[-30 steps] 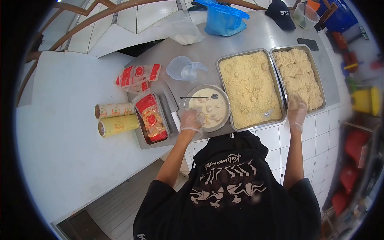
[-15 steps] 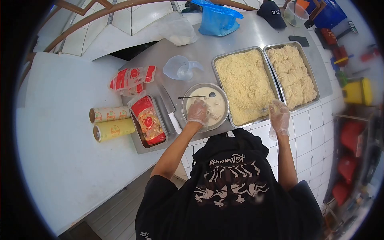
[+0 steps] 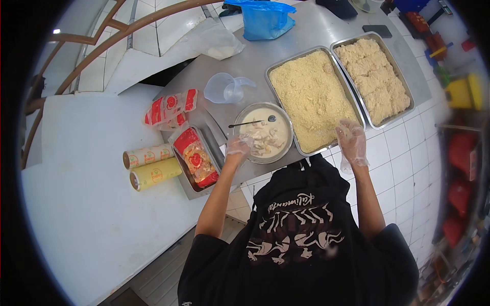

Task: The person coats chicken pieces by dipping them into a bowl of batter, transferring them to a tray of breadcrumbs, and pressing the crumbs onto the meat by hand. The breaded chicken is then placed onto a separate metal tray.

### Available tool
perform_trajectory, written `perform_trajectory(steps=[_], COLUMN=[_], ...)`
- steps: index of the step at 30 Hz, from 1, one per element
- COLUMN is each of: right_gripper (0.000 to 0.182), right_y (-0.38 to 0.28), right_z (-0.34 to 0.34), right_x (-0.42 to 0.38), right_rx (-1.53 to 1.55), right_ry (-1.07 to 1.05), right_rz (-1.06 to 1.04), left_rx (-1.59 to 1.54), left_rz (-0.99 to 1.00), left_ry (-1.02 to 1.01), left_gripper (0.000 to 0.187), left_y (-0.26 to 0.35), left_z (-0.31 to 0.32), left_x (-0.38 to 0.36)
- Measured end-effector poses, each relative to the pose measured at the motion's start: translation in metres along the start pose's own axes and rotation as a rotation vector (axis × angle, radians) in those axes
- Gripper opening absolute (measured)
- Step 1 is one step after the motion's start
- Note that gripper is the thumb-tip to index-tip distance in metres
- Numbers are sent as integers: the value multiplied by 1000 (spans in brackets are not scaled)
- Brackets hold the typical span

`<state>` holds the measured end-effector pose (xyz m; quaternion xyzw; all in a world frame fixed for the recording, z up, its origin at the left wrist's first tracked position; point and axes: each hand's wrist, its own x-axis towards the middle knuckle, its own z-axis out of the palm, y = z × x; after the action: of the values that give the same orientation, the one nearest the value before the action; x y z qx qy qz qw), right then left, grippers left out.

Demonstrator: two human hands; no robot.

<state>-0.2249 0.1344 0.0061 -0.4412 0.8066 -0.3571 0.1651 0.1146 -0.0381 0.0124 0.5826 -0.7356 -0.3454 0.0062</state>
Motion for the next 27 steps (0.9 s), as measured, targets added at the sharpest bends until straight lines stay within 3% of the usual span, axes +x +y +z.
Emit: perform_trajectory(steps=[2, 4, 7, 11, 16, 23, 27], right_gripper=[30, 26, 26, 27, 28, 31, 29], right_y=[-1, 0, -8, -7, -14, -7, -3], right_z=[4, 9, 6, 7, 11, 12, 10], right_x=[0, 1, -1, 0, 4, 5, 3], right_rx=[24, 68, 73, 110, 100, 125, 124], right_ry=[2, 11, 10, -10, -77, -73, -55], right_rz=[-10, -26, -16, 4, 23, 3, 27], left_rx=[17, 312, 339, 433, 594, 704, 602], left_rz=[0, 159, 90, 149, 54, 19, 19], left_ry=[-45, -38, 94, 267, 34, -74, -64], left_gripper=[30, 29, 28, 31, 36, 32, 35], left_y=[-21, -75, 7, 20, 54, 37, 24], left_z=[6, 31, 1, 11, 15, 26, 27], left_x=[7, 24, -2, 3, 24, 28, 33])
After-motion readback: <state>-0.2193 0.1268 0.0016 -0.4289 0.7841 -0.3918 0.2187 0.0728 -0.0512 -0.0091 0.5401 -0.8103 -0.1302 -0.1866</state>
